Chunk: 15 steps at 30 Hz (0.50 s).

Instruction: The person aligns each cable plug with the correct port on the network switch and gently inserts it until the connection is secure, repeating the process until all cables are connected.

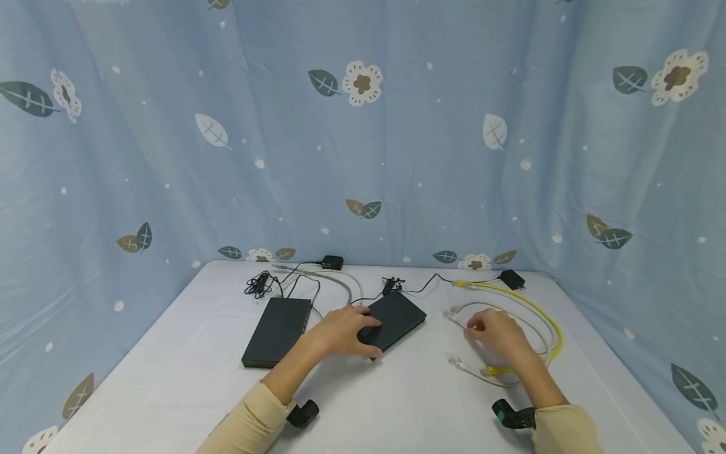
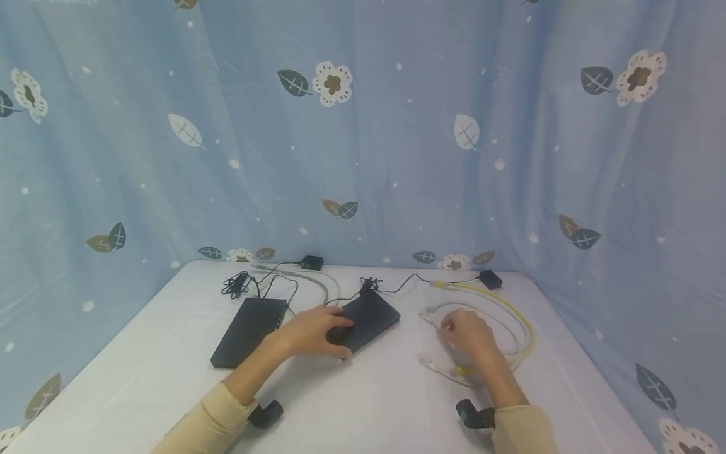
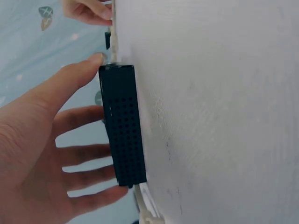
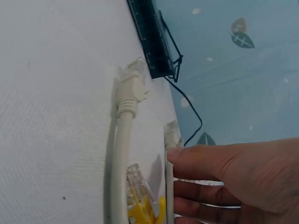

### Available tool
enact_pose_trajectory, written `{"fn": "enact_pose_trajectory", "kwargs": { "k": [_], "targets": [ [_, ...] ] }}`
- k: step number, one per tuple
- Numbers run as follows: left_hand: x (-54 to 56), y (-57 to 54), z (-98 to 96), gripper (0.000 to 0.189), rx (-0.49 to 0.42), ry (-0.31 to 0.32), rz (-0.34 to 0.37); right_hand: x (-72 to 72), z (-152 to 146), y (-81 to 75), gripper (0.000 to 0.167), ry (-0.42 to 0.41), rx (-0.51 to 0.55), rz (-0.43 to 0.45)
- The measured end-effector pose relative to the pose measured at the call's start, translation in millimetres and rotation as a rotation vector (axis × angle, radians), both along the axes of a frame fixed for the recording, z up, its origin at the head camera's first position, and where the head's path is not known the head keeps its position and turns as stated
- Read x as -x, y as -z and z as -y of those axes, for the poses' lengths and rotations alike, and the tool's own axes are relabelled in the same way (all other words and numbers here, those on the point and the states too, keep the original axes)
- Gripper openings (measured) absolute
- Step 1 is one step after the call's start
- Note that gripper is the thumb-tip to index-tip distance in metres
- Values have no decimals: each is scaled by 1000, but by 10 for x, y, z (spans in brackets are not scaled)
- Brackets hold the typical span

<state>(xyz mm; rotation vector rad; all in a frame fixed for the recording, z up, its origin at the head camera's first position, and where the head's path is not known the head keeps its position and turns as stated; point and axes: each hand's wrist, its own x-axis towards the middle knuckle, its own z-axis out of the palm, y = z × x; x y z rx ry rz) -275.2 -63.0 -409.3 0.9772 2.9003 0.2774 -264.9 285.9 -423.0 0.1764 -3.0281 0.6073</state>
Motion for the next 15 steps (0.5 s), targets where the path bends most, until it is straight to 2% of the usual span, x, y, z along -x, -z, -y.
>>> {"fn": "enact_pose_trajectory", "kwargs": {
  "k": [8, 15],
  "targets": [
    [45, -8, 63, 63, -47, 56, 41, 8, 35, 24, 8, 11, -19, -17],
    [31, -24, 27, 58, -25, 64, 36, 12, 37, 45, 5, 38, -23, -11]
  ]
}}
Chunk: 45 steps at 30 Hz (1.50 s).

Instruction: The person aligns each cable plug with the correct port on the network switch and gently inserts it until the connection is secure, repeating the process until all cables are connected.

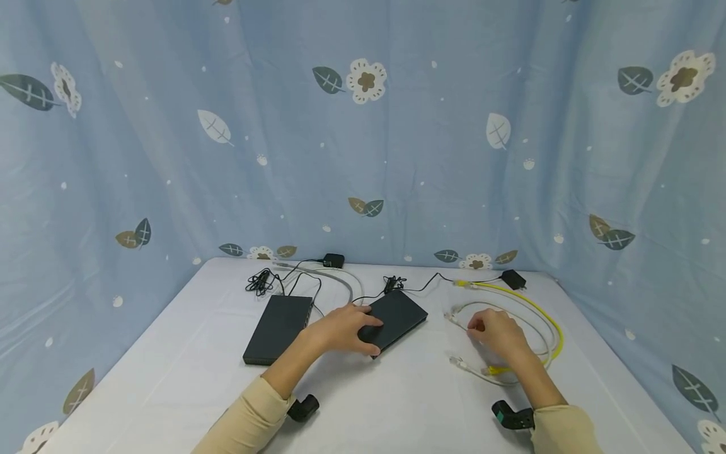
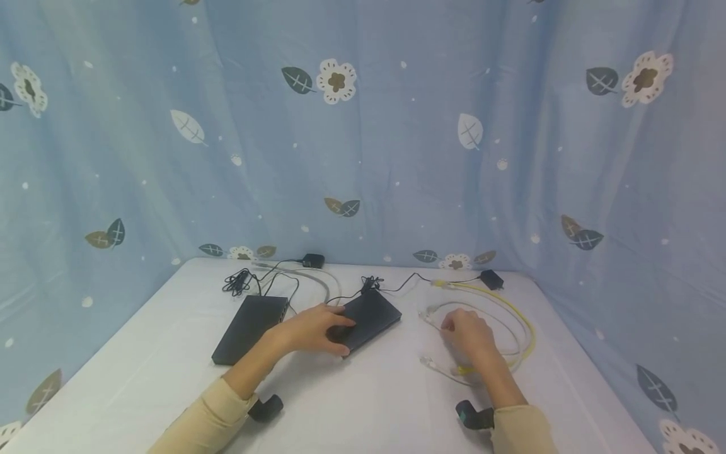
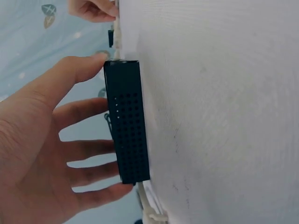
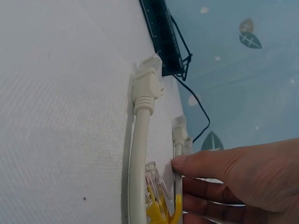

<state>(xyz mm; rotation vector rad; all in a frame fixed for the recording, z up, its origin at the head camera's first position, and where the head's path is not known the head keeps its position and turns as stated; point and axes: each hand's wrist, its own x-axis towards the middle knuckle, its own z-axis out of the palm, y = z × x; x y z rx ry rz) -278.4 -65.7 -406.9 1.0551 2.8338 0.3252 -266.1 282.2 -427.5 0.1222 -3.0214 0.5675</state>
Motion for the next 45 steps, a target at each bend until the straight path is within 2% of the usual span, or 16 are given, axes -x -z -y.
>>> {"fn": "enact_pose_trajectory", "kwargs": {
  "k": [7, 16, 24, 36, 45],
  "targets": [
    [-9, 26, -26, 56, 19, -20, -8, -5, -17, 41, 6, -2, 14, 13],
    [-3, 35, 6, 59, 4, -11, 8, -31, -21, -43, 5, -25, 92, 17],
    [-4, 17, 24, 64, -3, 6, 0, -12, -31, -37, 14, -76, 168, 33],
    [-30, 16, -31, 65, -1, 19, -32, 29, 36, -26, 9, -147, 170, 14],
    [-34, 42, -58, 65, 27, -3, -34, 2, 137, -13, 8, -125, 154, 8]
  ]
}}
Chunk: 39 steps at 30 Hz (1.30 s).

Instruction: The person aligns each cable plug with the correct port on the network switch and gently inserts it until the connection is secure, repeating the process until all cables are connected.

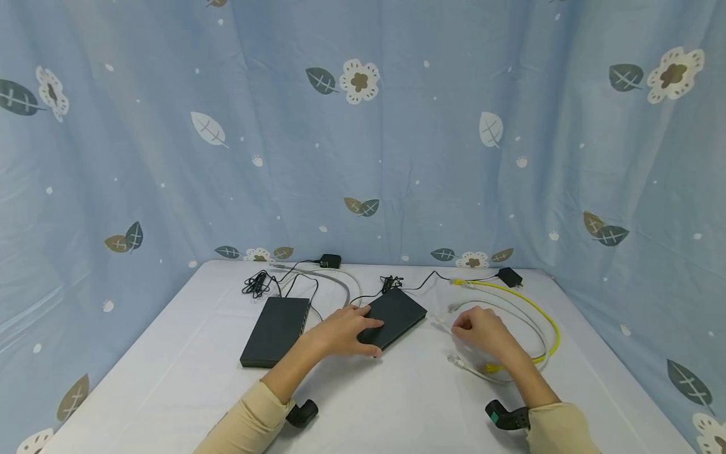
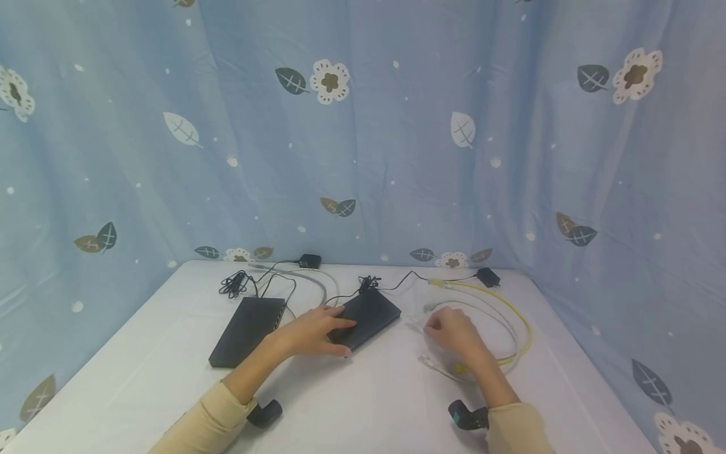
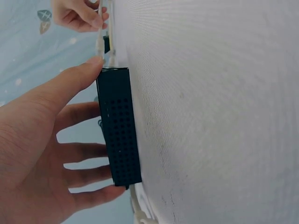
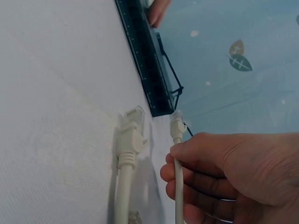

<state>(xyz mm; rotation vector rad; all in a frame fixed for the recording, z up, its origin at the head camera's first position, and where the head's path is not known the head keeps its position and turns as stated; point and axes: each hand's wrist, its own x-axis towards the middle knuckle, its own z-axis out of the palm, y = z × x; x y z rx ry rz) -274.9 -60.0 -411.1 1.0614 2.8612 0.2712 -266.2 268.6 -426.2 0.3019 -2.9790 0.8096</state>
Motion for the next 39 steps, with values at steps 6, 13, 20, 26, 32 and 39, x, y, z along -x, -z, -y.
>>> {"fn": "enact_pose_trajectory", "kwargs": {
  "k": [6, 13, 20, 26, 32, 39],
  "targets": [
    [-5, 5, -5, 64, -8, 6, -1, -31, 77, -1, 7, 4, -11, -8],
    [-35, -16, -27, 62, 9, 3, -2, -48, 136, 5, 8, 36, -30, -24],
    [-50, -14, -43, 61, 21, -11, 10, -92, 185, 11, 8, 37, -43, -58],
    [-56, -23, -48, 60, 15, -15, 14, -76, 207, 51, 9, 51, -50, -87],
    [-51, -22, -55, 59, 22, -8, 11, -45, 218, 125, 10, 53, -65, -155],
    [-48, -20, -54, 58, 22, -19, 14, -44, 250, 144, 10, 52, -77, -203]
  ]
}}
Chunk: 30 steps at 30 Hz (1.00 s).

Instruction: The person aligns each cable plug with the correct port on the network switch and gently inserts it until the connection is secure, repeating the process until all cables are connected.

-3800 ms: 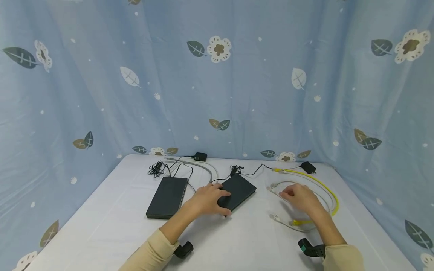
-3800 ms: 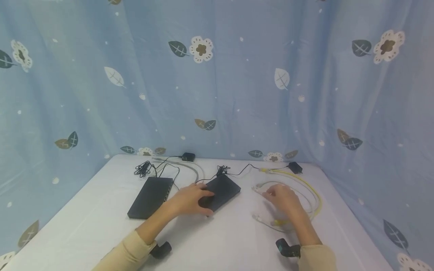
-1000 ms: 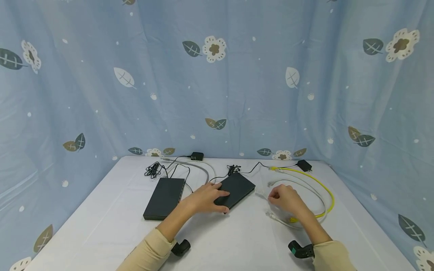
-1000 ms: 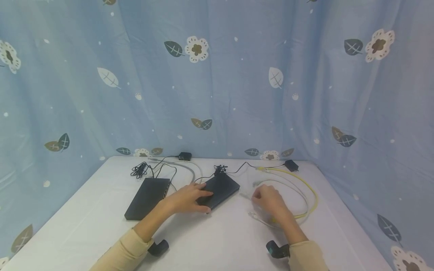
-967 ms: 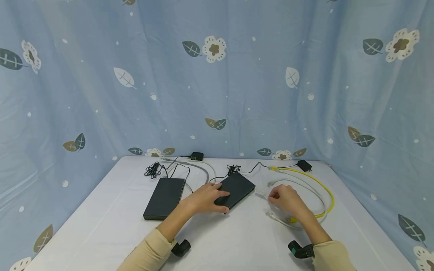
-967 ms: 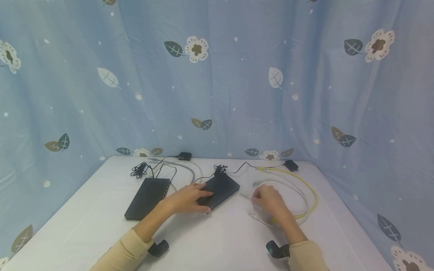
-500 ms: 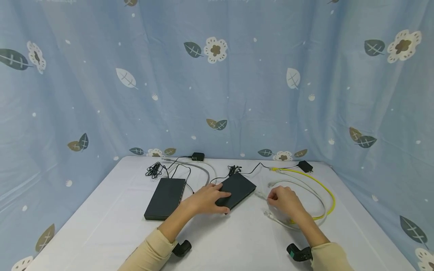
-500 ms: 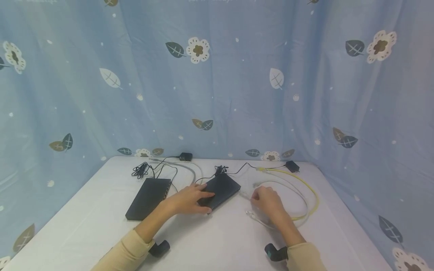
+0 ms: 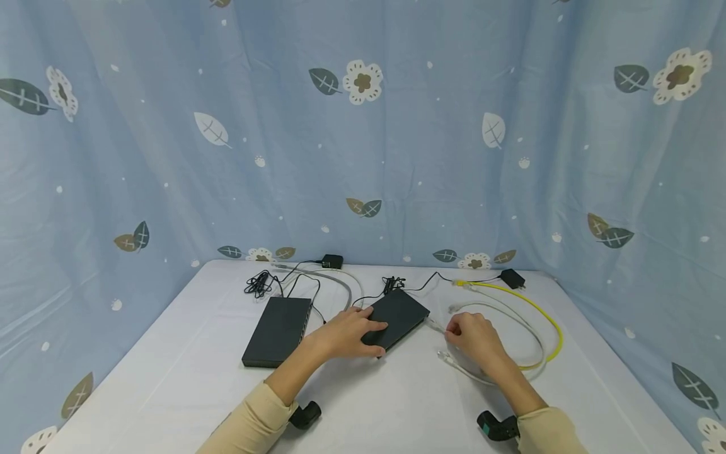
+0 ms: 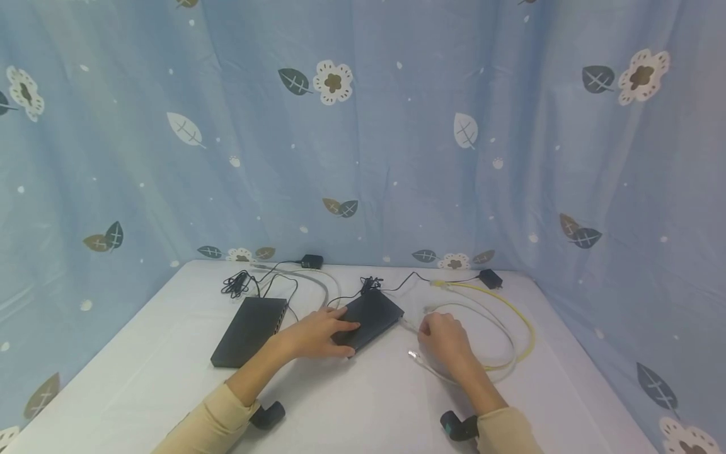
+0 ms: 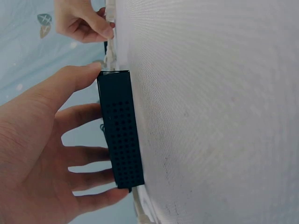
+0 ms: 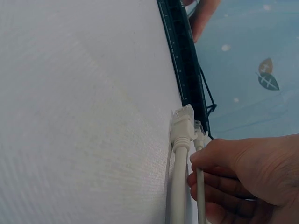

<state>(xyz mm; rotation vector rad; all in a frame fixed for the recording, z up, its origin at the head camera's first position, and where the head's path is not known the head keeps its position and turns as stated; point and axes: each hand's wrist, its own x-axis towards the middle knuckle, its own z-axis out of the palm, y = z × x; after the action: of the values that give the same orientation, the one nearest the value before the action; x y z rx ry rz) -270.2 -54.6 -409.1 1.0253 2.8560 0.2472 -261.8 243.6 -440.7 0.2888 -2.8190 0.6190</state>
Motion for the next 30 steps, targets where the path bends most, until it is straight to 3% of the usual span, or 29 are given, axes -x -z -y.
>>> {"fn": "enact_pose_trajectory", "kwargs": {
  "k": [11, 30],
  "targets": [
    [-5, 5, 0, 58, -8, 0, -4, -11, 25, -13, 11, 30, -12, 14],
    [-34, 3, -23, 56, -10, -11, -24, -2, 52, 24, 12, 25, -35, -62]
  ]
}}
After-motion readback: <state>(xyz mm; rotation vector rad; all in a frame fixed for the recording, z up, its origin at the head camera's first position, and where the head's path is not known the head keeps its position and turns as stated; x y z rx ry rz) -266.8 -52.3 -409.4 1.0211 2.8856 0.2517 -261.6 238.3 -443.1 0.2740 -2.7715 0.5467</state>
